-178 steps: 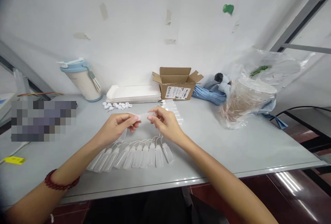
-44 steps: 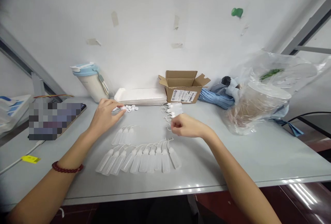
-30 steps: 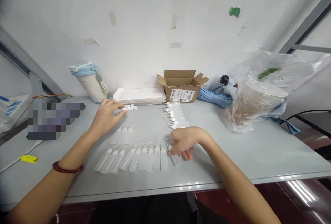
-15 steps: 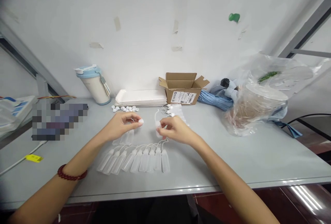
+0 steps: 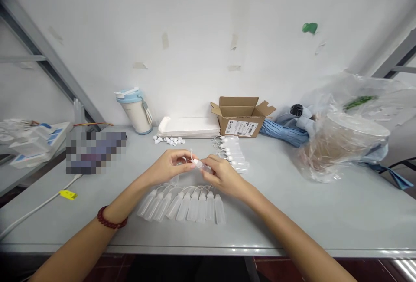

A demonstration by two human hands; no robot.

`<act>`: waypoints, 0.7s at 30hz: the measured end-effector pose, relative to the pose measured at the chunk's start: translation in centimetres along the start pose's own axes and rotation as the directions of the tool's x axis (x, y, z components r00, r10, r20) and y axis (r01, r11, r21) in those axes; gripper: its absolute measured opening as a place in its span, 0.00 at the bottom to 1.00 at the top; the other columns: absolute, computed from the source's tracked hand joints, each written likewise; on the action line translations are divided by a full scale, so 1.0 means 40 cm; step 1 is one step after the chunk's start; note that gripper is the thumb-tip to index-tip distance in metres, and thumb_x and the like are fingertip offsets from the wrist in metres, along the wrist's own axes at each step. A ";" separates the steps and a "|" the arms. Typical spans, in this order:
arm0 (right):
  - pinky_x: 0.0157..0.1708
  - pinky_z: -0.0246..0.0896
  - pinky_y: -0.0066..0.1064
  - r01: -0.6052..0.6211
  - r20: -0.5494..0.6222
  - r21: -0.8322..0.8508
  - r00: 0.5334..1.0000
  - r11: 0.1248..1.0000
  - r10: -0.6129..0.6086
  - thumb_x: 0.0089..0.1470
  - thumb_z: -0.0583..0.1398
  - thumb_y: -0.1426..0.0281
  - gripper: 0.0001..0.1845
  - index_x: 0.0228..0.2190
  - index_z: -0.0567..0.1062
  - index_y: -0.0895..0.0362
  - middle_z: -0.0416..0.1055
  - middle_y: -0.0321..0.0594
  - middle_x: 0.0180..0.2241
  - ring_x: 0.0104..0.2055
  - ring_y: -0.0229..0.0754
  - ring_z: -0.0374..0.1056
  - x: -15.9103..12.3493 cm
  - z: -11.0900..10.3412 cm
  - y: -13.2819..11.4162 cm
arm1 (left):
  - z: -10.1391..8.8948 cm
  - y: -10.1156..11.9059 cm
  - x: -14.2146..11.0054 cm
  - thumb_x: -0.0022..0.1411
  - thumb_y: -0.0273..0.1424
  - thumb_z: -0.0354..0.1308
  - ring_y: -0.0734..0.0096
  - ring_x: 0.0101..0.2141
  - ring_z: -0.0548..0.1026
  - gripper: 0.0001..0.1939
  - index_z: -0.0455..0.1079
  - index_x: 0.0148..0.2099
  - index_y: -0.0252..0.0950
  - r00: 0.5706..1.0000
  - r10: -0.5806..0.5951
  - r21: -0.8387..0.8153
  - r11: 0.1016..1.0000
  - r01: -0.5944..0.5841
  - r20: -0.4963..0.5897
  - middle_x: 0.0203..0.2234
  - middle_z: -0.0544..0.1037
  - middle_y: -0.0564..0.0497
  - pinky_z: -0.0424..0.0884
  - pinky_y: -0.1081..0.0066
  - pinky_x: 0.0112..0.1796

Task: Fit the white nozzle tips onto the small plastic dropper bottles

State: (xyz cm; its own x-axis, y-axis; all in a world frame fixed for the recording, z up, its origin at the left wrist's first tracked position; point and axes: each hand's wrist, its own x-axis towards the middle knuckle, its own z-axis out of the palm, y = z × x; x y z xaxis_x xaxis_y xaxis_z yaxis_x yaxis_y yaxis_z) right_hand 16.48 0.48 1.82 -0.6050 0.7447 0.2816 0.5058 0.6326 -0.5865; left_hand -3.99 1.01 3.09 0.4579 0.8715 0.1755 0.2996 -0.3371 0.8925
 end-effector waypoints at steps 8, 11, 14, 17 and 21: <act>0.25 0.59 0.27 -0.103 -0.118 0.115 0.986 0.988 0.117 0.51 0.57 0.70 0.11 0.39 0.70 0.60 0.68 0.38 0.29 0.23 0.34 0.61 -0.005 0.006 0.018 | 0.005 0.003 0.000 0.55 0.33 0.59 0.70 0.33 0.71 0.08 0.73 0.34 0.34 0.998 -0.029 0.058 0.998 0.032 -0.049 0.32 0.77 0.50 0.66 0.71 0.37; 0.25 0.58 0.28 -0.110 -0.144 0.173 0.980 0.979 0.136 0.53 0.57 0.67 0.11 0.38 0.70 0.59 0.67 0.36 0.26 0.23 0.34 0.61 -0.005 0.005 0.016 | -0.002 0.004 0.000 0.55 0.34 0.59 0.69 0.33 0.72 0.09 0.72 0.33 0.33 0.997 -0.052 -0.006 0.999 0.052 -0.054 0.30 0.76 0.50 0.66 0.72 0.37; 0.27 0.58 0.29 -0.124 -0.174 0.194 0.972 0.973 0.159 0.55 0.56 0.65 0.12 0.39 0.70 0.59 0.65 0.35 0.24 0.25 0.35 0.60 -0.004 0.003 0.010 | -0.012 0.010 -0.003 0.56 0.37 0.59 0.70 0.32 0.71 0.10 0.73 0.33 0.33 0.996 -0.087 -0.051 0.995 0.087 -0.003 0.28 0.75 0.51 0.65 0.72 0.35; 0.28 0.58 0.29 -0.122 -0.178 0.228 0.970 0.966 0.165 0.55 0.56 0.64 0.13 0.39 0.71 0.59 0.63 0.35 0.24 0.26 0.36 0.59 -0.005 0.005 0.009 | -0.019 0.017 -0.005 0.58 0.37 0.57 0.73 0.28 0.70 0.12 0.72 0.30 0.33 0.993 -0.108 -0.040 0.993 0.110 0.050 0.24 0.73 0.53 0.64 0.74 0.32; 0.26 0.55 0.29 -0.120 -0.156 0.228 0.975 0.966 0.158 0.57 0.54 0.64 0.12 0.39 0.71 0.58 0.62 0.34 0.22 0.25 0.36 0.57 -0.007 0.014 0.013 | -0.022 0.013 -0.003 0.60 0.38 0.54 0.75 0.24 0.67 0.16 0.70 0.25 0.33 0.985 -0.142 0.011 0.990 0.141 0.095 0.20 0.72 0.53 0.61 0.75 0.27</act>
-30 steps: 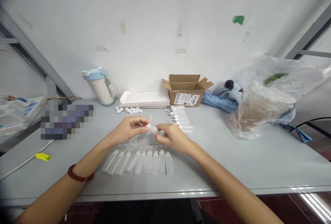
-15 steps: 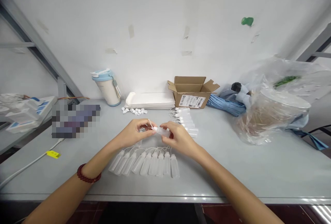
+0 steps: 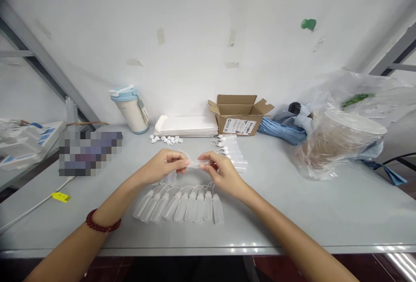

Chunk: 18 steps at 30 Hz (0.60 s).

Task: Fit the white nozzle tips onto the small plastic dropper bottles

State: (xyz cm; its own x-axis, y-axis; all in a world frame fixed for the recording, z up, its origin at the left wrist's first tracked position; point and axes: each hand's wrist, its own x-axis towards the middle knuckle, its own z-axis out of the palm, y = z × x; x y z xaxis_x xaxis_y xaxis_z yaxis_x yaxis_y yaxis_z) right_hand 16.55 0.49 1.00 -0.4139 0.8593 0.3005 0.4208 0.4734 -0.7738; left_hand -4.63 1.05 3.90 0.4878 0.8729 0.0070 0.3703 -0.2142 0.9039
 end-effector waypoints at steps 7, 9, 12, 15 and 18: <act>0.26 0.53 0.28 -0.017 0.029 0.024 0.999 1.000 0.016 0.60 0.52 0.64 0.12 0.38 0.71 0.58 0.70 0.38 0.27 0.26 0.35 0.59 -0.006 0.001 -0.012 | 0.009 0.001 -0.004 0.61 0.40 0.51 0.73 0.25 0.68 0.18 0.71 0.26 0.34 1.000 0.001 0.064 0.998 -0.001 -0.003 0.22 0.73 0.53 0.62 0.74 0.27; 0.25 0.52 0.27 -0.051 0.034 0.065 0.998 0.997 0.049 0.60 0.51 0.64 0.13 0.36 0.71 0.58 0.70 0.38 0.27 0.25 0.35 0.58 -0.005 -0.001 -0.016 | 0.018 0.006 -0.006 0.60 0.38 0.54 0.72 0.28 0.70 0.13 0.72 0.31 0.35 0.998 0.033 0.091 0.995 -0.027 -0.060 0.26 0.75 0.52 0.63 0.74 0.29; 0.22 0.50 0.26 -0.110 0.042 0.135 0.994 0.985 0.106 0.60 0.50 0.62 0.14 0.34 0.71 0.58 0.67 0.35 0.24 0.21 0.33 0.54 -0.002 -0.003 -0.016 | 0.030 0.006 -0.005 0.57 0.35 0.57 0.69 0.34 0.72 0.08 0.73 0.35 0.36 0.984 0.109 0.108 0.990 -0.094 -0.139 0.32 0.77 0.52 0.66 0.73 0.34; 0.20 0.48 0.26 -0.156 0.065 0.208 0.987 0.966 0.145 0.60 0.50 0.60 0.16 0.33 0.70 0.58 0.65 0.34 0.23 0.20 0.31 0.52 0.001 -0.005 -0.012 | 0.037 0.003 -0.001 0.56 0.33 0.58 0.69 0.34 0.72 0.07 0.73 0.36 0.36 0.974 0.133 0.114 0.987 -0.113 -0.186 0.32 0.78 0.51 0.66 0.72 0.35; 0.20 0.47 0.26 -0.158 0.063 0.229 0.987 0.960 0.147 0.59 0.51 0.59 0.16 0.34 0.70 0.59 0.65 0.34 0.23 0.20 0.31 0.51 0.002 -0.008 -0.015 | 0.038 0.002 0.001 0.57 0.35 0.58 0.68 0.34 0.72 0.09 0.74 0.37 0.36 0.976 0.108 0.068 0.993 -0.096 -0.190 0.33 0.78 0.51 0.67 0.73 0.33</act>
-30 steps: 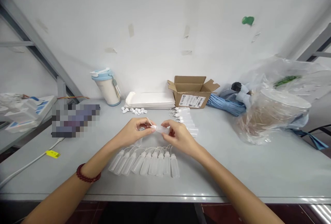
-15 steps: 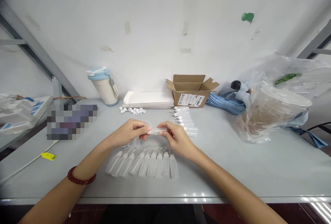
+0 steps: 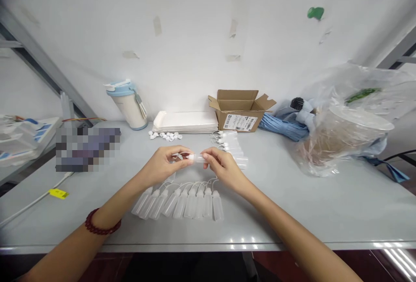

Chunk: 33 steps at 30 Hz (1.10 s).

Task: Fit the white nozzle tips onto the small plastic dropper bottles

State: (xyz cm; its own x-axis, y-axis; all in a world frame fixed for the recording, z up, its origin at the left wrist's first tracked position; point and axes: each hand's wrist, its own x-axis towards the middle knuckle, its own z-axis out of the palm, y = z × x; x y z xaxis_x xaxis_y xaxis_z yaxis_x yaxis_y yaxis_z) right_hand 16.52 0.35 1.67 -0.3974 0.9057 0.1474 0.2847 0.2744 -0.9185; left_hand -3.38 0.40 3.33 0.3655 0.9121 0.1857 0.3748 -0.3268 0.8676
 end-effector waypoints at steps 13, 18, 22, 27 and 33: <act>0.19 0.48 0.26 -0.006 -0.006 0.044 1.000 0.999 0.006 0.57 0.51 0.56 0.19 0.33 0.70 0.60 0.65 0.35 0.22 0.19 0.31 0.52 0.006 0.001 0.004 | 0.005 -0.001 -0.001 0.59 0.41 0.53 0.71 0.27 0.70 0.17 0.73 0.31 0.33 0.991 -0.099 0.000 0.995 0.100 0.094 0.25 0.76 0.51 0.65 0.73 0.29; 0.20 0.49 0.26 -0.035 -0.014 0.055 0.999 0.998 0.036 0.56 0.52 0.55 0.20 0.32 0.70 0.60 0.65 0.35 0.22 0.19 0.31 0.52 0.007 0.000 -0.001 | 0.009 -0.003 -0.004 0.57 0.40 0.56 0.69 0.31 0.72 0.14 0.74 0.35 0.34 0.996 -0.066 -0.026 0.997 0.067 0.067 0.30 0.77 0.50 0.66 0.72 0.32; 0.20 0.50 0.26 -0.045 -0.004 0.075 0.999 0.996 0.045 0.56 0.52 0.55 0.20 0.33 0.70 0.60 0.65 0.35 0.22 0.19 0.31 0.53 0.006 -0.002 -0.005 | 0.009 0.000 -0.003 0.58 0.40 0.55 0.68 0.32 0.72 0.14 0.74 0.36 0.33 0.996 -0.071 -0.026 0.997 0.072 0.048 0.31 0.77 0.49 0.67 0.72 0.33; 0.19 0.50 0.26 -0.032 -0.023 0.064 0.999 0.997 0.034 0.56 0.52 0.55 0.20 0.34 0.70 0.59 0.65 0.35 0.23 0.19 0.31 0.54 0.006 -0.006 -0.005 | 0.008 0.003 0.000 0.61 0.43 0.51 0.71 0.27 0.71 0.19 0.72 0.29 0.33 0.993 -0.093 -0.012 0.995 0.094 0.066 0.26 0.77 0.50 0.66 0.73 0.30; 0.19 0.51 0.26 -0.028 -0.012 0.081 0.999 0.996 0.030 0.56 0.52 0.55 0.19 0.34 0.70 0.59 0.67 0.35 0.23 0.19 0.31 0.54 0.005 -0.004 -0.003 | 0.008 -0.004 -0.001 0.61 0.43 0.51 0.72 0.26 0.71 0.20 0.70 0.27 0.33 0.994 -0.078 -0.051 0.995 0.082 0.072 0.24 0.76 0.50 0.65 0.74 0.30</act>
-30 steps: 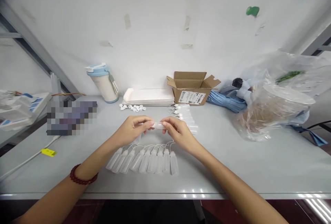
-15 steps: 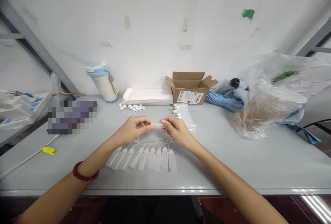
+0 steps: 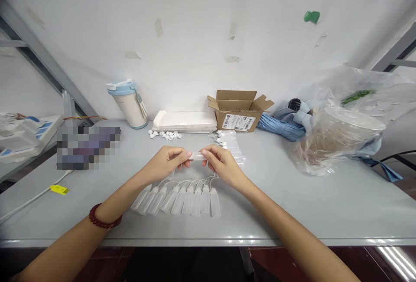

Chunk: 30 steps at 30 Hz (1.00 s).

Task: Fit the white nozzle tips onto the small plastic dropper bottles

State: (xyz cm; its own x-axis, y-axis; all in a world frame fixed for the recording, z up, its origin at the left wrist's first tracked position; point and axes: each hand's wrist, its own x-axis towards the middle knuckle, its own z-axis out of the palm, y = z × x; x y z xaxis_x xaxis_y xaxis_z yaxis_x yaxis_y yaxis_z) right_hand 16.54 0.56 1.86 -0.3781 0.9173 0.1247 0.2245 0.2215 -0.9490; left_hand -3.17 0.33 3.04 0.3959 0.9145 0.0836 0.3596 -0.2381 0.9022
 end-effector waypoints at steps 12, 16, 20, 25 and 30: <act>0.21 0.54 0.27 0.042 -0.055 -0.175 0.997 0.984 -0.053 0.53 0.58 0.59 0.18 0.40 0.72 0.59 0.60 0.30 0.18 0.21 0.35 0.61 -0.004 0.000 0.003 | -0.001 0.001 0.003 0.61 0.43 0.51 0.73 0.25 0.70 0.20 0.70 0.26 0.33 1.000 0.002 -0.013 1.000 -0.002 -0.025 0.23 0.75 0.51 0.65 0.73 0.29; 0.21 0.53 0.27 0.046 -0.053 -0.175 0.997 0.983 -0.056 0.53 0.58 0.60 0.17 0.38 0.73 0.60 0.60 0.30 0.17 0.21 0.34 0.60 -0.004 0.001 0.005 | -0.002 0.001 0.002 0.61 0.42 0.51 0.73 0.25 0.70 0.20 0.70 0.26 0.33 1.000 -0.004 -0.031 1.000 0.003 -0.015 0.23 0.75 0.50 0.65 0.73 0.30; 0.21 0.52 0.26 0.059 -0.046 -0.170 0.997 0.984 -0.068 0.53 0.57 0.61 0.15 0.36 0.75 0.59 0.60 0.31 0.17 0.20 0.34 0.58 -0.005 0.000 0.005 | -0.005 0.003 -0.001 0.60 0.42 0.52 0.72 0.26 0.71 0.18 0.71 0.28 0.33 1.000 -0.015 -0.016 1.000 0.015 -0.006 0.24 0.76 0.50 0.66 0.73 0.30; 0.20 0.51 0.26 0.065 -0.033 -0.157 0.997 0.985 -0.071 0.53 0.57 0.60 0.15 0.34 0.75 0.59 0.65 0.34 0.20 0.20 0.33 0.56 -0.006 0.000 0.000 | -0.005 0.004 -0.004 0.57 0.41 0.56 0.69 0.32 0.72 0.14 0.73 0.35 0.34 1.000 0.009 -0.023 1.000 -0.009 -0.008 0.30 0.77 0.50 0.68 0.71 0.34; 0.20 0.51 0.26 0.035 -0.030 -0.143 0.999 0.989 -0.040 0.53 0.56 0.59 0.16 0.33 0.74 0.59 0.68 0.36 0.22 0.20 0.32 0.55 -0.007 0.000 -0.001 | -0.003 -0.001 -0.002 0.56 0.39 0.58 0.68 0.36 0.72 0.12 0.73 0.36 0.35 0.998 0.040 -0.032 0.999 -0.041 -0.038 0.33 0.77 0.50 0.68 0.72 0.36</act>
State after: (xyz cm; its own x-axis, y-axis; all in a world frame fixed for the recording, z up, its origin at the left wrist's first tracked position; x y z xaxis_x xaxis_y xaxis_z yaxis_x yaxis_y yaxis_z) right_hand 16.63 0.29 1.87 -0.3594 0.9174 0.1708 0.3377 0.2985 -0.8927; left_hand -3.33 0.31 3.07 0.3779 0.9159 0.1356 0.3155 -0.2651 0.9111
